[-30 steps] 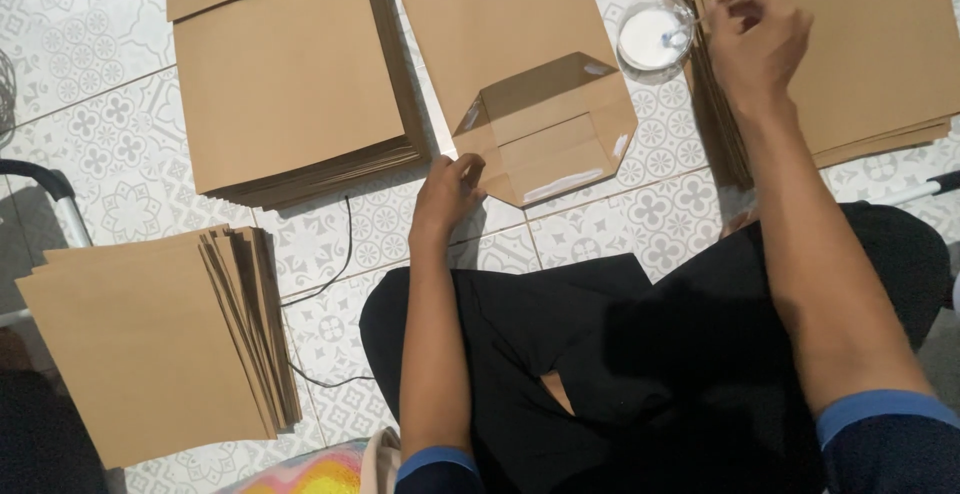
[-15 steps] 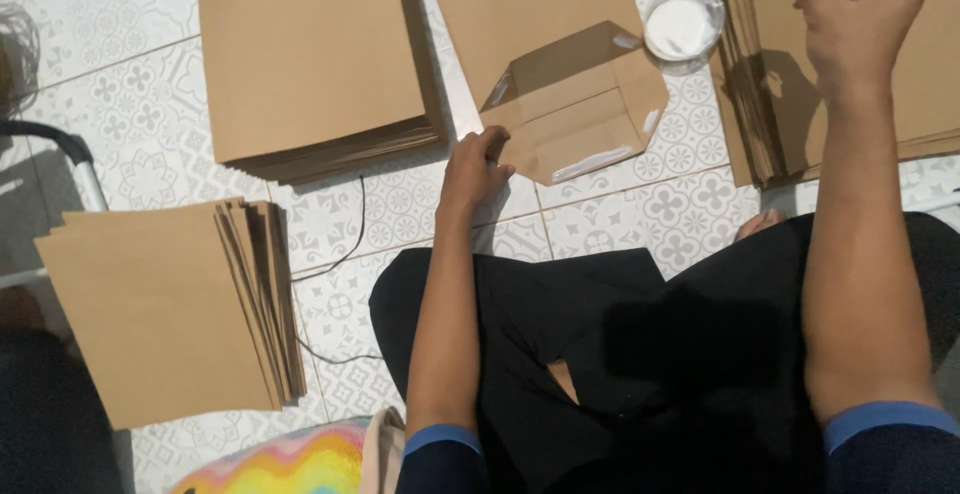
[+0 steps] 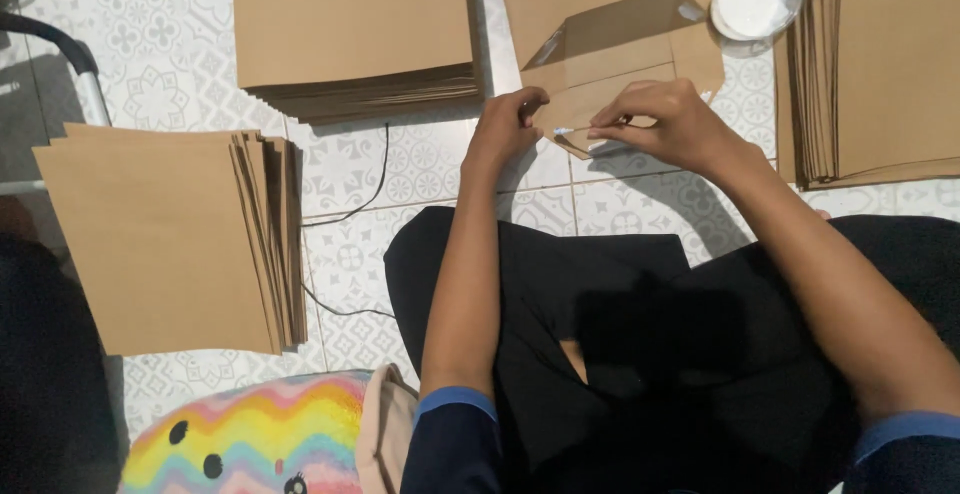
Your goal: Applying glue to the bottom flaps of brown paper bags and folding them to seal the bottom.
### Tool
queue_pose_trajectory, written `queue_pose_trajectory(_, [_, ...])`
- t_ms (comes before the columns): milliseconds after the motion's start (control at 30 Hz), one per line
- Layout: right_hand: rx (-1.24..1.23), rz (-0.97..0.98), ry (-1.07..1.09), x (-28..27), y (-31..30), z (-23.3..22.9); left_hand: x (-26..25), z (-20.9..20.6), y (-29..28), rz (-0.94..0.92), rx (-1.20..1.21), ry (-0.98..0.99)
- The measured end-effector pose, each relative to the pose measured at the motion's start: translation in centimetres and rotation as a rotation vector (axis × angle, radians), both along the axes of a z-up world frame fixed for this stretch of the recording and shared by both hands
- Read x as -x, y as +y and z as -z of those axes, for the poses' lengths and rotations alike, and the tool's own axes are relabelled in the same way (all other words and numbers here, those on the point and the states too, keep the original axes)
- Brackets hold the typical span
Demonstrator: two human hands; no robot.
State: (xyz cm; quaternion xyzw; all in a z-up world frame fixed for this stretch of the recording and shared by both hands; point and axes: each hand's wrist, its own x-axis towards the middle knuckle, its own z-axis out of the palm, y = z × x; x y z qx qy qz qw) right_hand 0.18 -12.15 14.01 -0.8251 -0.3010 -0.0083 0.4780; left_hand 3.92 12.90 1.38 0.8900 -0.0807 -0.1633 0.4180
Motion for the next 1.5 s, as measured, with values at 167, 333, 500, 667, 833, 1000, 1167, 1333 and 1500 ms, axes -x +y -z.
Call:
queue_pose_trajectory(167, [0.081, -0.042, 0.028, -0.5, 0.4, 1.2, 0.1, -1.1, -0.3, -0.023, -0.005, 0.043])
queue_pose_trajectory(333, [0.133, -0.055, 0.037, -0.7, 1.0, 0.7, 0.0, -1.0, -0.5, -0.03, -0.001, 0.046])
queue_pose_trajectory(500, [0.212, -0.075, 0.055, -0.8, 0.7, 0.6, 0.0, -1.1, -0.7, -0.025, -0.006, 0.037])
queue_pose_trajectory(667, [0.216, -0.071, 0.099, -1.0, -0.8, 0.9, 0.1, -1.1, -0.7, -0.037, 0.001, 0.035])
queue_pose_trajectory(833, [0.151, 0.015, 0.116, -1.3, -1.9, 1.6, -0.1, -0.8, -0.7, -0.042, -0.007, 0.038])
queue_pose_trajectory(1000, [0.123, 0.049, 0.054, -1.2, -0.6, 1.5, -0.2, -1.3, -0.5, -0.033, -0.016, 0.049])
queue_pose_trajectory(1167, [0.159, 0.011, 0.036, -0.7, 1.0, 1.6, 0.1, -1.9, -0.6, -0.04, 0.012, 0.052])
queue_pose_trajectory(1333, [0.204, -0.044, 0.011, -0.9, 0.9, 2.0, 0.3, -3.5, -0.6, -0.052, 0.022, 0.082])
queue_pose_trajectory(1500, [0.287, -0.079, 0.019, -0.8, 0.6, -0.2, 0.3, -4.2, -0.9, -0.057, 0.027, 0.093])
